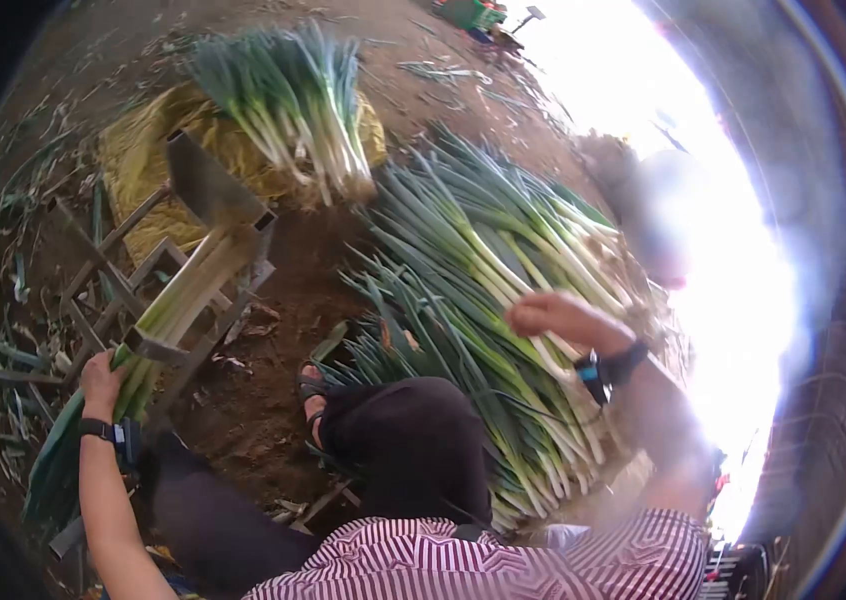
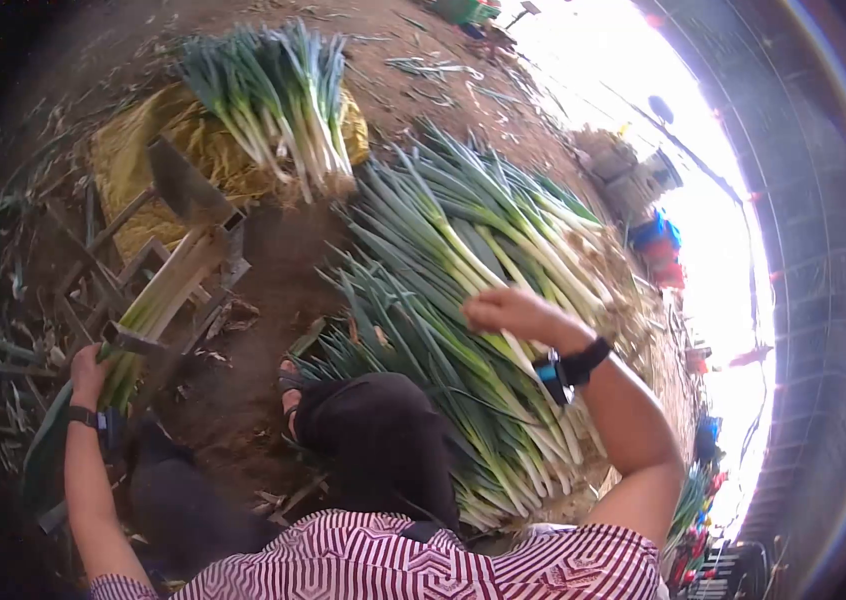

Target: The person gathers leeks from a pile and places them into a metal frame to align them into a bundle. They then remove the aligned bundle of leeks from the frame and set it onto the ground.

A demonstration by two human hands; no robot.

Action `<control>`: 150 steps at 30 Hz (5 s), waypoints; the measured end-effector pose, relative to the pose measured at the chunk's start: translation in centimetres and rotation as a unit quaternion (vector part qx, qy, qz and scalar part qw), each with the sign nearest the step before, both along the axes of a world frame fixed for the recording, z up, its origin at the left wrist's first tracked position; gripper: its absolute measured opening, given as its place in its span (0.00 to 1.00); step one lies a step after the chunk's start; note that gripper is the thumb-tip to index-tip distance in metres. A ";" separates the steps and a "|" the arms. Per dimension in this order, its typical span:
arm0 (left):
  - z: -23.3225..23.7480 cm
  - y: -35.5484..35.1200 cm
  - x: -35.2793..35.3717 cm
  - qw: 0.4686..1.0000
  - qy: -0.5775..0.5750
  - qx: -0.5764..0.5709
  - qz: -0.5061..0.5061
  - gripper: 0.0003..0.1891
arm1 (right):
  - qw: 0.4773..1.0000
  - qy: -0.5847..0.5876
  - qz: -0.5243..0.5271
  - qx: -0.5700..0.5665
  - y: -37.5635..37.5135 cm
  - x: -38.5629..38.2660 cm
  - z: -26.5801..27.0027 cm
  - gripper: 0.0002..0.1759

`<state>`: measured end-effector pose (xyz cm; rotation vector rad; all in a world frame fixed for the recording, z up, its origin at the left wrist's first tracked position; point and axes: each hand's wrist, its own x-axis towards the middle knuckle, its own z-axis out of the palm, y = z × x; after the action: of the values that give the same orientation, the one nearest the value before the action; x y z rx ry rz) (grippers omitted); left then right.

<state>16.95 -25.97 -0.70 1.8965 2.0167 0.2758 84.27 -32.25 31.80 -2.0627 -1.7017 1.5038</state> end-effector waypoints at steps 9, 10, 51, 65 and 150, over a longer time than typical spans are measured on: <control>3.1 0.0 2.1 0.994 0.094 -0.049 0.038 0.21 | 0.877 -0.444 -0.131 0.131 -20.3 13.8 -22.7 0.21; 3.3 0.1 2.4 0.994 0.093 -0.050 0.042 0.21 | 0.857 -0.468 -0.139 0.165 -20.8 13.9 -23.8 0.21; 0.5 -0.5 2.0 0.995 0.079 -0.005 0.063 0.19 | 0.920 0.272 0.100 0.266 14.0 -18.5 13.3 0.22; 1.2 -1.5 3.7 0.991 0.116 -0.002 0.072 0.13 | 0.643 0.285 0.450 0.551 20.2 -63.8 9.0 0.11; 0.8 -2.4 2.0 0.991 0.045 0.126 0.030 0.14 | 0.798 -0.089 0.445 0.397 21.6 -46.2 -34.6 0.16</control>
<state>18.94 -28.39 0.06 2.0302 2.1902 0.4902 38.10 -10.64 -2.81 -0.9826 -2.8959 0.3939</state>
